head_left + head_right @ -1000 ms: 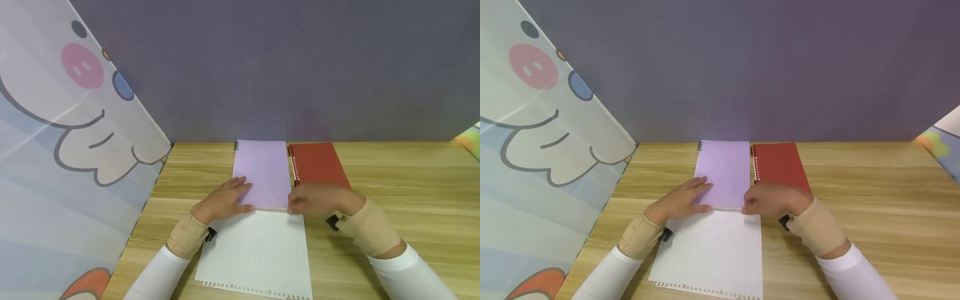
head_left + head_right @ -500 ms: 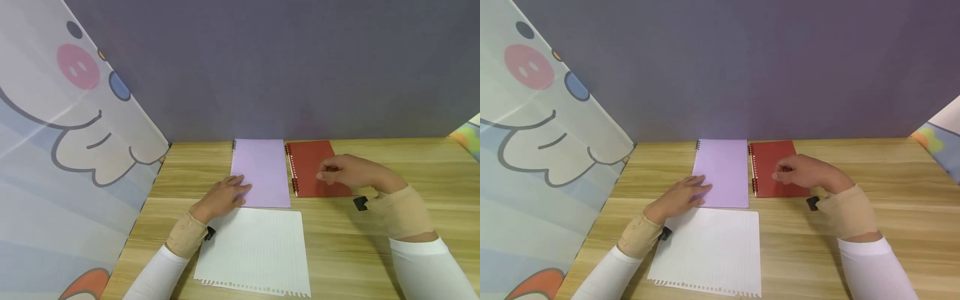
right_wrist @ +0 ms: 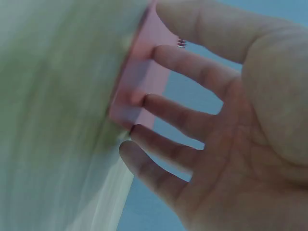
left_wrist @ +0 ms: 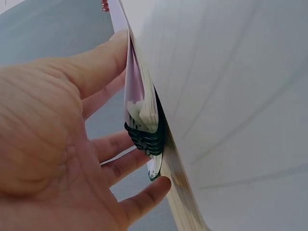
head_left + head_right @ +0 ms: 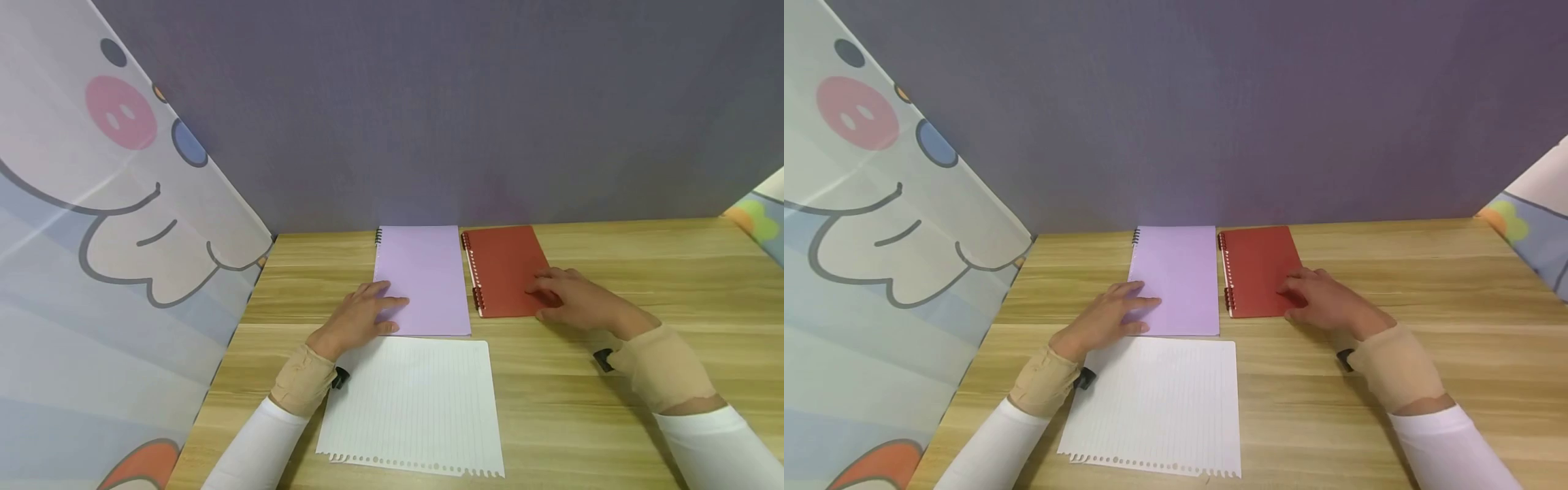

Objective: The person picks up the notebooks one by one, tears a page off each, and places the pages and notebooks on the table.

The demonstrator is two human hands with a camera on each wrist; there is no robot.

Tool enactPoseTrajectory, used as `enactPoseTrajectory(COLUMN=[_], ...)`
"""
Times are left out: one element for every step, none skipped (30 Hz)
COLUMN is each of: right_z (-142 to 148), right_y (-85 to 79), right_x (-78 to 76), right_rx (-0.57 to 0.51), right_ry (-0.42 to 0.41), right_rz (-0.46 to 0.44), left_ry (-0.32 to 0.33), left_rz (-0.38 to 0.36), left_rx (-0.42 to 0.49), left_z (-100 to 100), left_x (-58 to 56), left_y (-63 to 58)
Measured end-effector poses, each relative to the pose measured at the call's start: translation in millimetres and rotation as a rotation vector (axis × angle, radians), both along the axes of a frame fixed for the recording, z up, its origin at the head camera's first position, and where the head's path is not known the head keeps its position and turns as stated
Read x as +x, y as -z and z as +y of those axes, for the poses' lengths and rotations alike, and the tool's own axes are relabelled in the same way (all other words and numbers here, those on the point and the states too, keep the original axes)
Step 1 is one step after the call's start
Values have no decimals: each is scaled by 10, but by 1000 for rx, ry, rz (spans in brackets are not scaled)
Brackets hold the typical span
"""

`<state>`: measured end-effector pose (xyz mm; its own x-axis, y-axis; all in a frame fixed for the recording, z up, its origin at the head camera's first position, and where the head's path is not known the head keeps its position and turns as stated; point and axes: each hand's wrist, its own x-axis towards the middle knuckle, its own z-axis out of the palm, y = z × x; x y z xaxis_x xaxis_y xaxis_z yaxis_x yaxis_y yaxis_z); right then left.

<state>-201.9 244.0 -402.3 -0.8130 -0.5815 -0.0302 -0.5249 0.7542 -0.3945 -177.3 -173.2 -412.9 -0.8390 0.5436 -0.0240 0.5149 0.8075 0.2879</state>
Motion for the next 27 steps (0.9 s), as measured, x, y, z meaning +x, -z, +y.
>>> enactPoseTrajectory(right_z=[16, 24, 27, 26, 20, 13, 5, -4, -9, -13, -14, -15, -16, -15, -15, -15, -16, -17, -18, -19, -21, -24, -25, -26, -26, -25, -24], right_y=[9, 19, 28, 32, 37, 38, 38, 38, 36, 37, 37, 39, 40, 44, 47, 52, 56, 62, 68, 74, 77, 79, 79, 80, 79, 75, 71], right_x=[12, 19, 22, 24, 24, 22, 19, 16, 16, 13, 12, 8, 6, 3, 1, -2, -5, -10, -11, -13, -14, -14, -14, -15, -16, -17, -19], right_rx=[7, 13, 16, 20, 24, 25, 25, 28, 30, 34, 39, 41, 43, 46, 43, 42, 39, 37, 39, 39, 41, 46, 51, 56, 58, 59, 59], right_ry=[4, 3, 0, -1, 1, 0, -1, 0, 4, 5, 9, 9, 11, 12, 13, 14, 15, 16, 21, 25, 31, 36, 41, 46, 49, 51, 50], right_rz=[5, 22, 41, 55, 69, 82, 90, 97, 98, 100, 102, 102, 102, 103, 103, 103, 103, 105, 104, 101, 99, 95, 91, 88, 83, 83, 85], left_ry=[5, 9, 14, 19, 19, 17, 13, 11, 11, 12, 19, 30, 45, 60, 77, 96, 114, 129, 142, 152, 165, 177, 186, 195, 206, 218, 234], left_rz=[3, 7, 11, 16, 19, 25, 30, 40, 55, 70, 88, 108, 129, 146, 159, 167, 174, 179, 181, 186, 194, 199, 207, 215, 219, 221, 218], left_rx=[5, 10, 11, 12, 8, -1, -13, -27, -42, -57, -70, -81, -86, -84, -80, -72, -63, -54, -44, -41, -41, -38, -41, -47, -52, -57, -58], left_z=[0, -1, -2, -2, -1, 2, 8, 18, 32, 48, 66, 87, 108, 129, 149, 168, 188, 208, 229, 252, 279, 309, 345, 387, 435, 490, 553], left_x=[-7, -11, -13, -15, -14, -14, -10, -7, -3, 2, 7, 13, 19, 28, 37, 47, 58, 71, 83, 95, 100, 101, 100, 94, 84, 70, 54], left_y=[5, 8, 9, 9, 9, 8, 3, -2, -9, -19, -28, -41, -54, -69, -85, -103, -123, -146, -171, -195, -218, -239, -261, -282, -302, -319, -336])
